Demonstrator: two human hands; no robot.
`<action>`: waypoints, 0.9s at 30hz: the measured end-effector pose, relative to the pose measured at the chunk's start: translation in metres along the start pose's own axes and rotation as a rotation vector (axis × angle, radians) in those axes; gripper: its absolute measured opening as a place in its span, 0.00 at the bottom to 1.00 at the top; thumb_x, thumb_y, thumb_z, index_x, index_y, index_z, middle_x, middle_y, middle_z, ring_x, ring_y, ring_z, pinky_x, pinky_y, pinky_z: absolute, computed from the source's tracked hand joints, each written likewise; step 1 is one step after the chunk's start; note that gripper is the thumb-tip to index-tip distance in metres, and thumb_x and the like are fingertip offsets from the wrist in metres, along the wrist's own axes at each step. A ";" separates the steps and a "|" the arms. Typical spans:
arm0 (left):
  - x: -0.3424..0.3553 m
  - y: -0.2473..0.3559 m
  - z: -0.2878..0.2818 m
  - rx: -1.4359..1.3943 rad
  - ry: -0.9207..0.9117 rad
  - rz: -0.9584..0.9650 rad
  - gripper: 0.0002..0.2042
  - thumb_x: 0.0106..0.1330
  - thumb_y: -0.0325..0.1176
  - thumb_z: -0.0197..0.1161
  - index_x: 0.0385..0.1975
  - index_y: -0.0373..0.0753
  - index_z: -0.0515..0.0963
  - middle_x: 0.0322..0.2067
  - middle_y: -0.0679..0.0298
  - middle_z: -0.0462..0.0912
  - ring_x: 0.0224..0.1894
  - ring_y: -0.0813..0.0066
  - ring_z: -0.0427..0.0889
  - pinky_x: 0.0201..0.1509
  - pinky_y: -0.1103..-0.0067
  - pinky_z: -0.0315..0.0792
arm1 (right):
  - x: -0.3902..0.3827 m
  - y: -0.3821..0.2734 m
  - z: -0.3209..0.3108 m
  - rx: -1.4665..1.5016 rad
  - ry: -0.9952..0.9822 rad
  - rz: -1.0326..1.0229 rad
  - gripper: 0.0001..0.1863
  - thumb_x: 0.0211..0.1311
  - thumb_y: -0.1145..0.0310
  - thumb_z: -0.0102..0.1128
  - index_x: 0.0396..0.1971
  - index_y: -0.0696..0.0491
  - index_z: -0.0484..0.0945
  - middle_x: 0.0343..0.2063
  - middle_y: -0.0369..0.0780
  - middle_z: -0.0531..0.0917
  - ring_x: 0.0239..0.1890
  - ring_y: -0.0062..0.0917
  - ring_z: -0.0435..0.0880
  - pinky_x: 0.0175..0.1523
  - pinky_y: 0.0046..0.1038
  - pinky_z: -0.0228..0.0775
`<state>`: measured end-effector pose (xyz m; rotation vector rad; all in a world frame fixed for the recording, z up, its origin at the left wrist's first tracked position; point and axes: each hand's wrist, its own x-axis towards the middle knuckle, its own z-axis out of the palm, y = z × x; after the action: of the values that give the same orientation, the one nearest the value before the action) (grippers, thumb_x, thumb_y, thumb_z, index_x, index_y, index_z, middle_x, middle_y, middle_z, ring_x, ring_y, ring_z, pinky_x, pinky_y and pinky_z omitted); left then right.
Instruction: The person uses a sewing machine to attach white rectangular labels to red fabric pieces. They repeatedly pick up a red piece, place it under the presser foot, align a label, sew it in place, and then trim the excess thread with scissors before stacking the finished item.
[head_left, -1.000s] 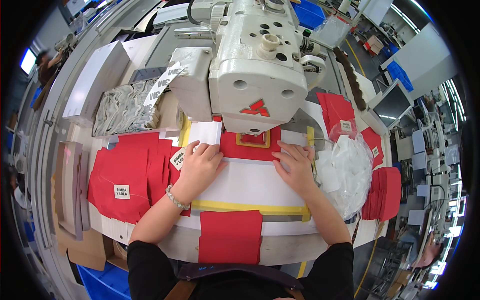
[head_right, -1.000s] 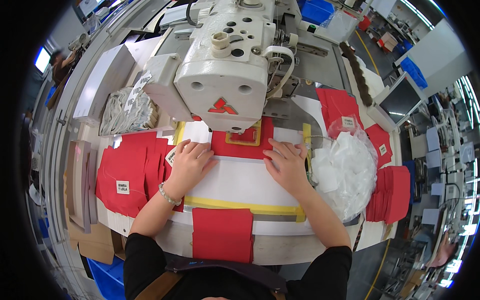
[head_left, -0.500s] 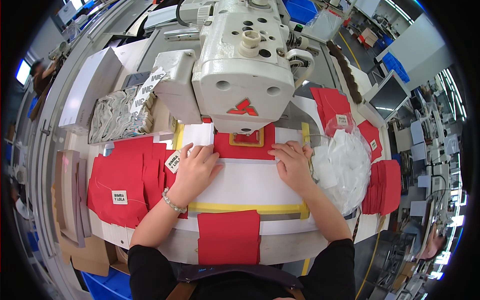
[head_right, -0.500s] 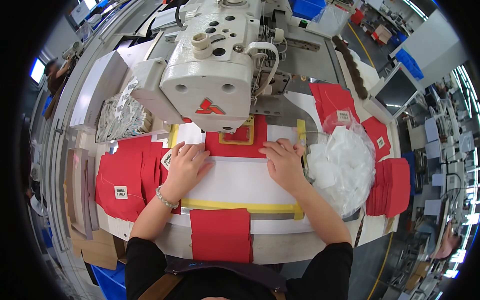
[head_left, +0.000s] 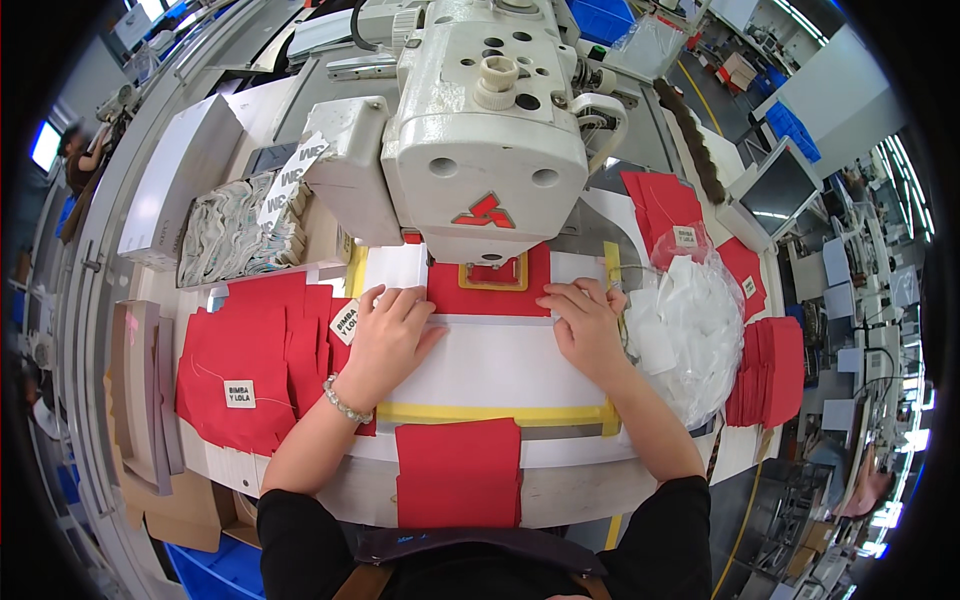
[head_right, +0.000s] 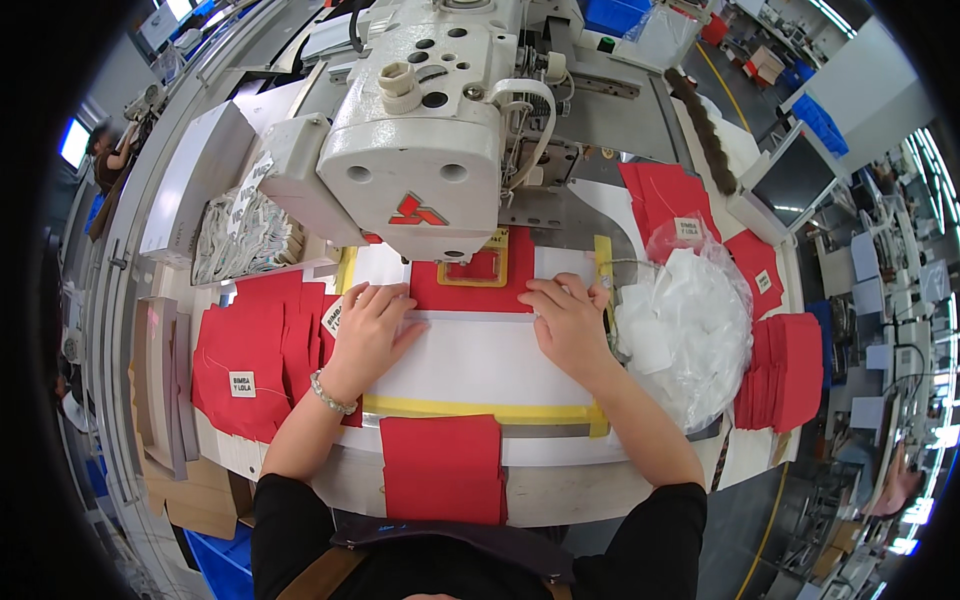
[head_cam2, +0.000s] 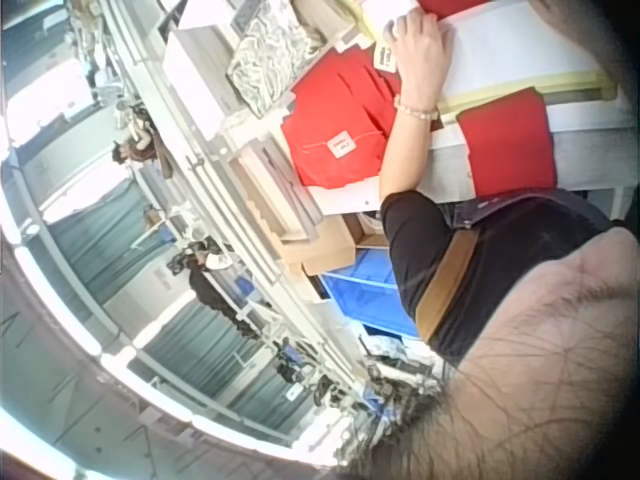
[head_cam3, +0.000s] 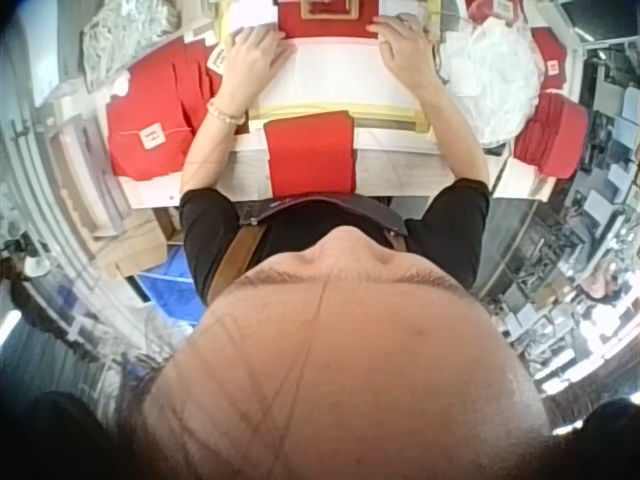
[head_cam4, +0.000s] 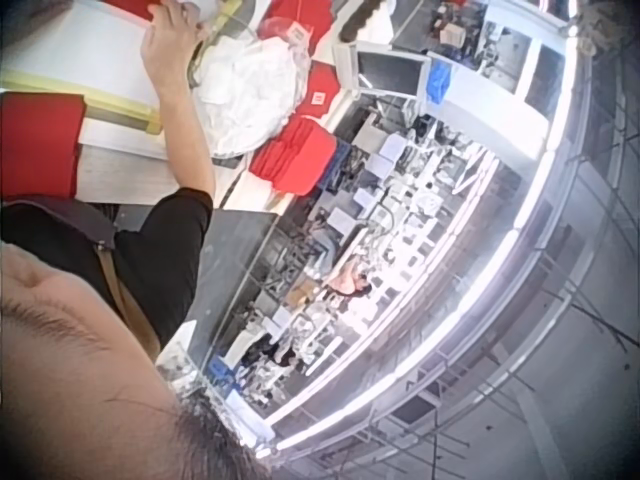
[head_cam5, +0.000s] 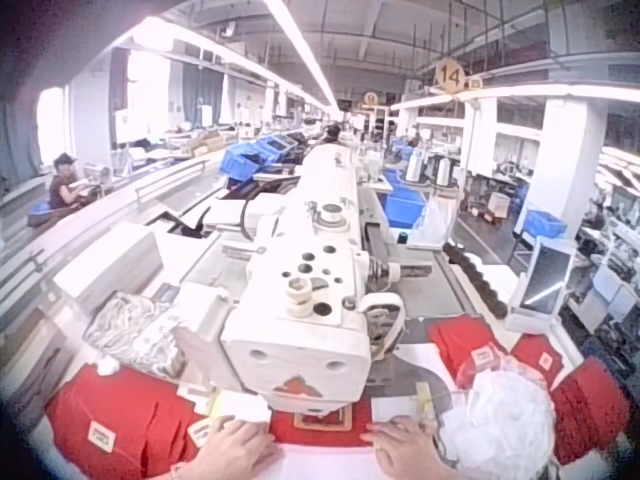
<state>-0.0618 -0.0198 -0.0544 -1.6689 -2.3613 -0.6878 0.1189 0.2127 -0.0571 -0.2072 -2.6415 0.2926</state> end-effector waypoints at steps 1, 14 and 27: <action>0.000 0.000 0.000 0.001 0.001 0.002 0.13 0.56 0.36 0.71 0.37 0.38 0.80 0.44 0.64 0.80 0.47 0.67 0.78 0.60 0.64 0.65 | 0.000 0.000 0.000 -0.010 -0.002 -0.010 0.17 0.44 0.78 0.60 0.36 0.45 0.81 0.45 0.27 0.83 0.47 0.25 0.75 0.49 0.36 0.52; -0.001 0.001 0.003 0.093 0.040 0.071 0.10 0.56 0.36 0.70 0.33 0.39 0.80 0.44 0.63 0.80 0.46 0.68 0.77 0.59 0.61 0.66 | -0.002 0.001 0.000 -0.013 0.013 -0.039 0.14 0.44 0.76 0.61 0.35 0.45 0.80 0.46 0.29 0.84 0.49 0.24 0.76 0.49 0.36 0.51; -0.001 0.001 0.001 0.061 0.008 0.051 0.11 0.55 0.34 0.70 0.36 0.38 0.81 0.44 0.63 0.80 0.45 0.67 0.79 0.57 0.63 0.67 | -0.003 -0.001 0.000 -0.036 0.015 -0.057 0.14 0.44 0.75 0.63 0.35 0.45 0.80 0.45 0.30 0.84 0.48 0.23 0.77 0.49 0.35 0.52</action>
<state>-0.0601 -0.0197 -0.0550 -1.6921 -2.3013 -0.6064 0.1215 0.2113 -0.0579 -0.1452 -2.6342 0.2247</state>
